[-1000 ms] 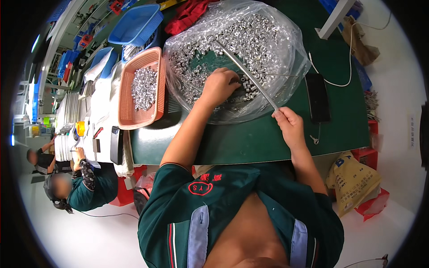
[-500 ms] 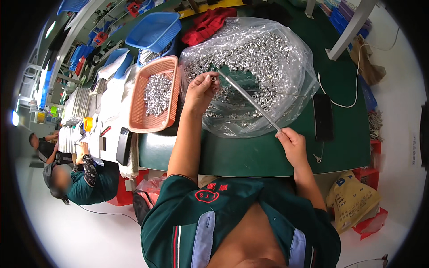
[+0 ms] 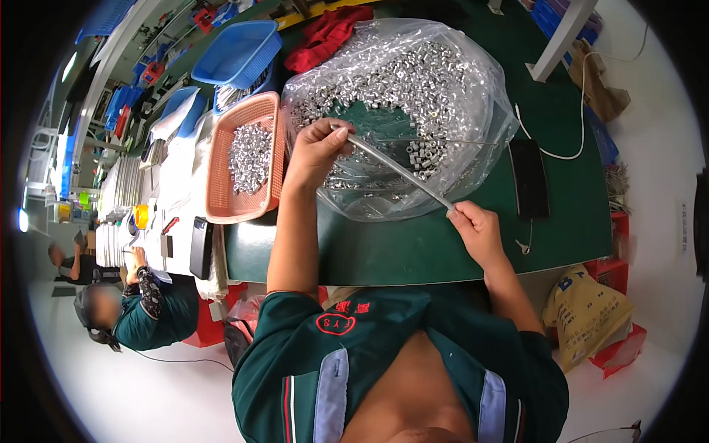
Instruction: The person uses a long metal rod to pick up small silver metal parts from a large plastic bag and threads them onto the rod. The person repeatedly picks up parts and slides them down the rod, accumulating a stack of parts.
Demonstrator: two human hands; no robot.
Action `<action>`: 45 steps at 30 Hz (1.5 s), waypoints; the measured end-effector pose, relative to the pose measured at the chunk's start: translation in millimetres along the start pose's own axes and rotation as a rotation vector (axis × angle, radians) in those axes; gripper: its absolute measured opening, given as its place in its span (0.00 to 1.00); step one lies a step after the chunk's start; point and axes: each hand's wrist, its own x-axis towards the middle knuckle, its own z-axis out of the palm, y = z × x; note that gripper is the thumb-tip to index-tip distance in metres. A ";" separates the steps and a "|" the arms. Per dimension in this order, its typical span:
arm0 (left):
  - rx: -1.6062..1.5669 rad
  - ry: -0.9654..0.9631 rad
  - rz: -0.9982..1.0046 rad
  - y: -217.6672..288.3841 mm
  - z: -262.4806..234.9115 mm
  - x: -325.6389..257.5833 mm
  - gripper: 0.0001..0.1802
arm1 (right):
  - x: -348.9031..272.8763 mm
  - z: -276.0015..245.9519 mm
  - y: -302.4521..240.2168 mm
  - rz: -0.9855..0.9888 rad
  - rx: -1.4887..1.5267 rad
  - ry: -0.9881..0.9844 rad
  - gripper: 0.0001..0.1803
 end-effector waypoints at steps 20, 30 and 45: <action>1.361 -0.193 0.370 -63.5 61.5 38.6 0.10 | 2.2 -8.6 1.6 0.286 0.239 0.096 0.10; -0.168 -0.081 -0.090 -43.2 23.6 32.1 0.07 | 3.8 -8.0 -1.8 0.285 0.195 0.076 0.09; -0.449 -0.147 0.100 -24.9 -26.3 20.2 0.11 | 0.7 -3.2 -4.0 0.084 0.066 -0.034 0.06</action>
